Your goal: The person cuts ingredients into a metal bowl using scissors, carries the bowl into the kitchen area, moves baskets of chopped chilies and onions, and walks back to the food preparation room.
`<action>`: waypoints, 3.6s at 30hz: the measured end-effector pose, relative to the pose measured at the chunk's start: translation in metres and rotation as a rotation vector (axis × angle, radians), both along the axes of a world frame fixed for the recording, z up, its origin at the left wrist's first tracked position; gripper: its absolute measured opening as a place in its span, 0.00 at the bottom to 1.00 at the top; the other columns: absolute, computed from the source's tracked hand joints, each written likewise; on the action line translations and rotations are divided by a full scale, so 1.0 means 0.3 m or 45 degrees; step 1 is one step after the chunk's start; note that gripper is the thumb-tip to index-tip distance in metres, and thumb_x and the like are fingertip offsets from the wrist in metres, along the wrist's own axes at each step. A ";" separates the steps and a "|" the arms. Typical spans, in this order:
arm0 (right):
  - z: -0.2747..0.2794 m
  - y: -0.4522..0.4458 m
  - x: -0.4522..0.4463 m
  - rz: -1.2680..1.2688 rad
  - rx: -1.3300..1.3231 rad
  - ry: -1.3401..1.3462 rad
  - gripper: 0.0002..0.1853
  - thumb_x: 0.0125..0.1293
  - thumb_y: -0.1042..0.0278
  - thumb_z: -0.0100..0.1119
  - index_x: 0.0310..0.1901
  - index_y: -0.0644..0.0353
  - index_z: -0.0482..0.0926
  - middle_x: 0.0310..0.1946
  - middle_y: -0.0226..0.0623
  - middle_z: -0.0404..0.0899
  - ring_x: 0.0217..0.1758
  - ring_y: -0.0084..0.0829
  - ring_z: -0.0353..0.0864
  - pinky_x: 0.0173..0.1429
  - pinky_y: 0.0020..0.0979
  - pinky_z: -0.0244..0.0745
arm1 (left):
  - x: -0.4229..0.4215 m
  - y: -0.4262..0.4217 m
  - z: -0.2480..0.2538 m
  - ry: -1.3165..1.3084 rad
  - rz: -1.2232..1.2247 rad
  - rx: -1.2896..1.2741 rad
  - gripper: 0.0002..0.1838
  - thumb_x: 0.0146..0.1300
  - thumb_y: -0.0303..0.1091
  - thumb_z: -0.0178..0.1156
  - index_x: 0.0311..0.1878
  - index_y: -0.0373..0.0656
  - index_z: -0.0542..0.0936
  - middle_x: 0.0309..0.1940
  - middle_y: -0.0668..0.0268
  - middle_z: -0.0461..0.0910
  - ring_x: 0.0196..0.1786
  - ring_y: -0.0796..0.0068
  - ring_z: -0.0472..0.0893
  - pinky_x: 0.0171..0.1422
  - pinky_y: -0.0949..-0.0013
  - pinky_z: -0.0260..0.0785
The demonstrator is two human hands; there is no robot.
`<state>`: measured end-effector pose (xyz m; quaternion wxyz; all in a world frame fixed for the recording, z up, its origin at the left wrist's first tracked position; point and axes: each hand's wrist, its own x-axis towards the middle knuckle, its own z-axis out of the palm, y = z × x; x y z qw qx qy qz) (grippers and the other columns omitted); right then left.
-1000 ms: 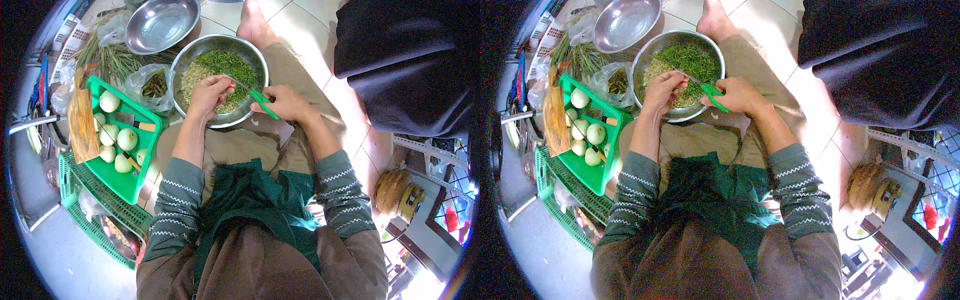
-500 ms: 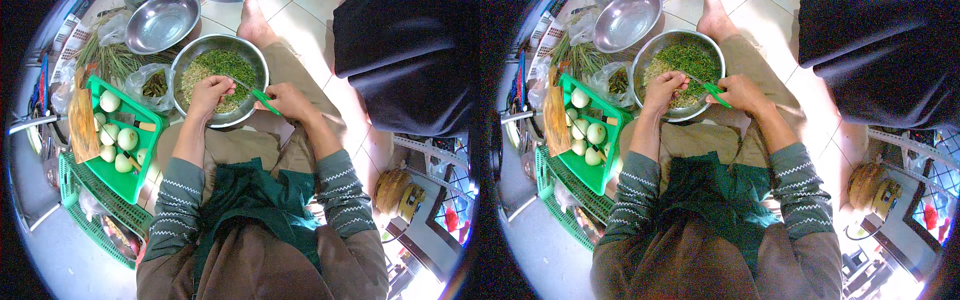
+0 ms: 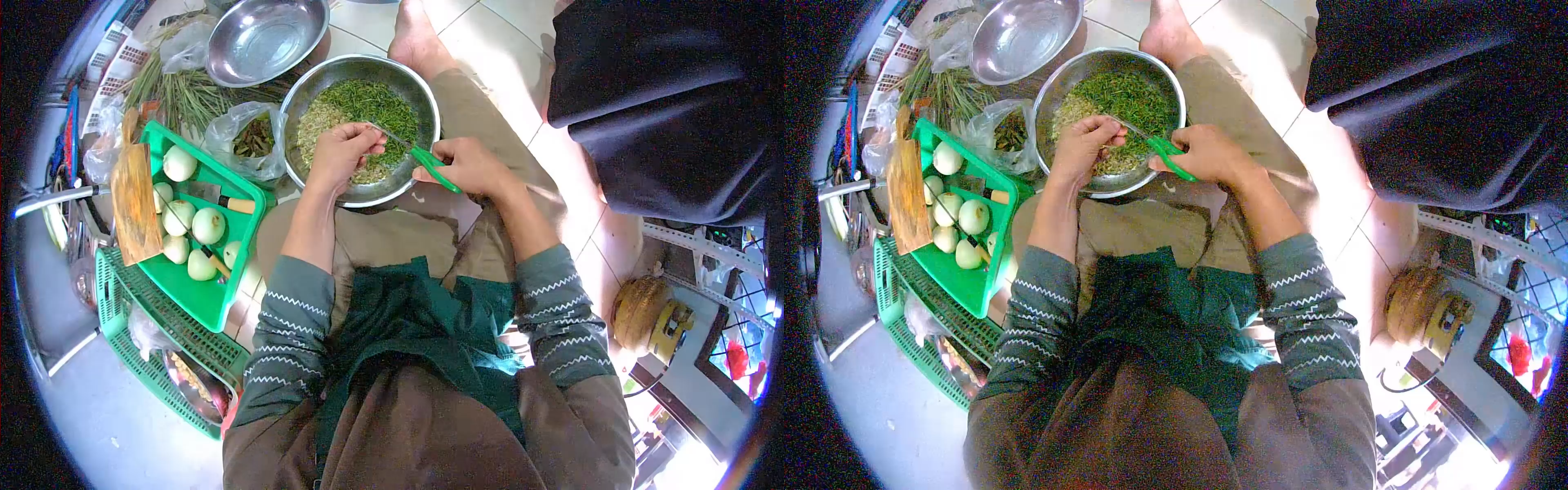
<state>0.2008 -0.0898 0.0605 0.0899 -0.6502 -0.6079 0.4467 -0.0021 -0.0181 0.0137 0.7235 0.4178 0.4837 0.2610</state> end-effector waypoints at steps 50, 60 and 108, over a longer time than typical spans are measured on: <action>-0.021 -0.052 -0.085 0.125 0.554 -0.631 0.24 0.49 0.54 0.62 0.40 0.67 0.71 0.39 0.49 0.73 0.49 0.47 0.70 0.53 0.39 0.68 | 0.031 -0.018 -0.042 -0.038 0.108 -0.040 0.16 0.61 0.46 0.56 0.42 0.42 0.75 0.31 0.72 0.78 0.25 0.86 0.73 0.24 0.83 0.59; -0.021 -0.082 -0.134 0.119 0.528 -0.396 0.23 0.54 0.56 0.58 0.41 0.70 0.69 0.43 0.55 0.70 0.50 0.50 0.69 0.53 0.43 0.66 | 0.080 -0.113 -0.053 -0.165 -0.164 0.429 0.18 0.65 0.40 0.51 0.54 0.41 0.71 0.46 0.68 0.76 0.46 0.80 0.73 0.48 0.74 0.66; -0.333 -0.093 -0.149 -1.055 -0.170 1.012 0.15 0.57 0.72 0.47 0.47 0.66 0.67 0.34 0.40 0.75 0.31 0.33 0.78 0.26 0.32 0.76 | -0.232 -0.354 0.901 -0.634 -0.545 1.012 0.26 0.67 0.49 0.41 0.54 0.35 0.71 0.58 0.55 0.67 0.60 0.63 0.66 0.61 0.62 0.59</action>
